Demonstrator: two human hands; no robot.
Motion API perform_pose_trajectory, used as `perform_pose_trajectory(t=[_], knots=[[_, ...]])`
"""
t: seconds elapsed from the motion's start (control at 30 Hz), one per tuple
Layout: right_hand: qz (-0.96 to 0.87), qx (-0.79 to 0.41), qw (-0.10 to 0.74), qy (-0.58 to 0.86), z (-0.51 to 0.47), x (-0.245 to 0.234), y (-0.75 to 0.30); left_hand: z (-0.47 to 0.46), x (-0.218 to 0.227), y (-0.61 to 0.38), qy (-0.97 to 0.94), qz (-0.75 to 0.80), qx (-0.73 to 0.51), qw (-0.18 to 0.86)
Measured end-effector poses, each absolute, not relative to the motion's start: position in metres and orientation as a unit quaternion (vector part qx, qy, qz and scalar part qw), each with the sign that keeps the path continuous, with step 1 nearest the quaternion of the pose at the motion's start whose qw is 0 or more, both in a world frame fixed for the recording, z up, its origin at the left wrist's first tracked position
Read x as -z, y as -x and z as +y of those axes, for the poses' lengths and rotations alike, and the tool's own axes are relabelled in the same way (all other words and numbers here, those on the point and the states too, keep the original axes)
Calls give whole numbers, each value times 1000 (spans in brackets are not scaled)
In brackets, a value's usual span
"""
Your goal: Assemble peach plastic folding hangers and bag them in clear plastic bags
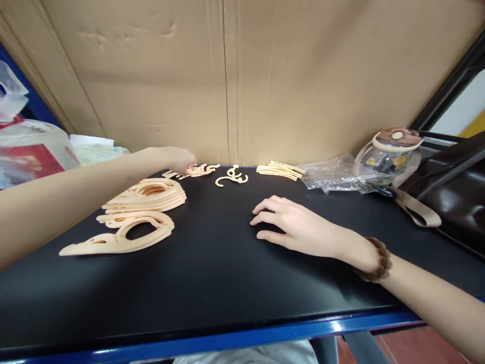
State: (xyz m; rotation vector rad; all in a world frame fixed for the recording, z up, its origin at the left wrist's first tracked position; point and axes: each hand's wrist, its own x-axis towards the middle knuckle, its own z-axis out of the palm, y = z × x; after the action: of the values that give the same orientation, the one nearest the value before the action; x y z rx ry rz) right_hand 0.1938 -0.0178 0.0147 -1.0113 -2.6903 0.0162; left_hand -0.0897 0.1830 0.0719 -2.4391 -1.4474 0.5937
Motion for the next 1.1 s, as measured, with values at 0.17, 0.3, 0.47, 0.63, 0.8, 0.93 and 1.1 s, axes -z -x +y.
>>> perform_pose_trajectory(t=[0.17,0.3,0.47,0.63,0.8,0.93,1.1], knots=[[-927,-5,139,347,-18,-15,-194,188,-73,95,857,-465,-190,115],[-928,-4,140,345,-18,-15,-194,190,-72,95,872,-443,-183,99],[-927,-7,143,346,-18,-14,-194,195,-68,95,873,-441,-183,96],[-927,-11,133,350,-17,-14,-194,197,-68,99,874,-440,-183,100],[-928,-10,127,350,-17,-15,-194,181,-77,100,882,-432,-162,96],[-929,-7,131,346,-17,-15,-194,164,-94,97,882,-439,-142,96],[-920,20,126,370,-17,-16,-193,145,-107,77,884,-438,-126,100]])
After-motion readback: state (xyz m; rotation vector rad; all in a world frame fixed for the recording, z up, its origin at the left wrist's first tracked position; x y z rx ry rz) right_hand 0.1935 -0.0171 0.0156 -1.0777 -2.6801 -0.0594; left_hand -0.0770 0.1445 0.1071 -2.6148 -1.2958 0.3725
